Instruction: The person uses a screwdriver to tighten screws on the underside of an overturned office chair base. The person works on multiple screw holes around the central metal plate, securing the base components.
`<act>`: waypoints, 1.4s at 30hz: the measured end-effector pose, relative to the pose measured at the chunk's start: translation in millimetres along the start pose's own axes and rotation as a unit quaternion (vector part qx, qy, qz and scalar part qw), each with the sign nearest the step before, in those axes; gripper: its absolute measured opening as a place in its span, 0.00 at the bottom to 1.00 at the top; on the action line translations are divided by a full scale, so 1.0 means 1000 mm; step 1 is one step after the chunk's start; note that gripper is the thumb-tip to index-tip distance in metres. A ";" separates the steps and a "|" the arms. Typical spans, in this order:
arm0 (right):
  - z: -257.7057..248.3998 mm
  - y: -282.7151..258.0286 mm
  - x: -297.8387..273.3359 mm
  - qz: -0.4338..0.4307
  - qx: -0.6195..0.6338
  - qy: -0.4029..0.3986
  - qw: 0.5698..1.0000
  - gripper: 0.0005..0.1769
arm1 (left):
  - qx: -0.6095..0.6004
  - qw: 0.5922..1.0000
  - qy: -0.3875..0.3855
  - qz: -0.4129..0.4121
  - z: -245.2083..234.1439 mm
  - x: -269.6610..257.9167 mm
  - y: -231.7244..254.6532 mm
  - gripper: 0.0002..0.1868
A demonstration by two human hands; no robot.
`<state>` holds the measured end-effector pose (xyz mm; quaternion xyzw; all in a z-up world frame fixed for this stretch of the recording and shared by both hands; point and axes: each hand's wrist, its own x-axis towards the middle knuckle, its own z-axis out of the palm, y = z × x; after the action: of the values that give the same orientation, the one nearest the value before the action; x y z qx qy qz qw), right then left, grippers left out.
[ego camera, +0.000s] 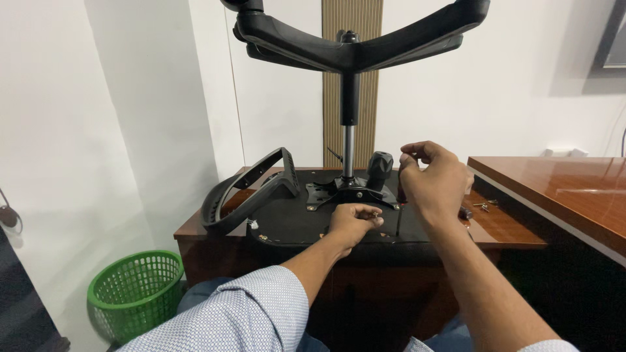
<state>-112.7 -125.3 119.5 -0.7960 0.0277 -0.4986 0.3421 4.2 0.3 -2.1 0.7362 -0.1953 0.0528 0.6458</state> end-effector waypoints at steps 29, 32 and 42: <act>-0.006 0.038 0.008 0.069 0.045 0.044 0.996 0.12 | -0.017 1.000 -0.004 -0.014 -0.003 -0.001 0.003 0.13; -0.004 0.029 0.003 0.038 0.039 0.045 0.997 0.11 | -0.018 1.000 -0.002 -0.008 -0.003 -0.001 0.002 0.14; 0.006 0.001 -0.001 -0.003 -0.006 0.020 1.000 0.09 | -0.011 0.997 -0.047 -0.053 -0.015 0.033 0.010 0.20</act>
<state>-108.0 -122.2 116.2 -0.7880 0.0353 -0.5152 0.3352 33.5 6.3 20.7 0.7400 -0.1865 -0.0179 0.6460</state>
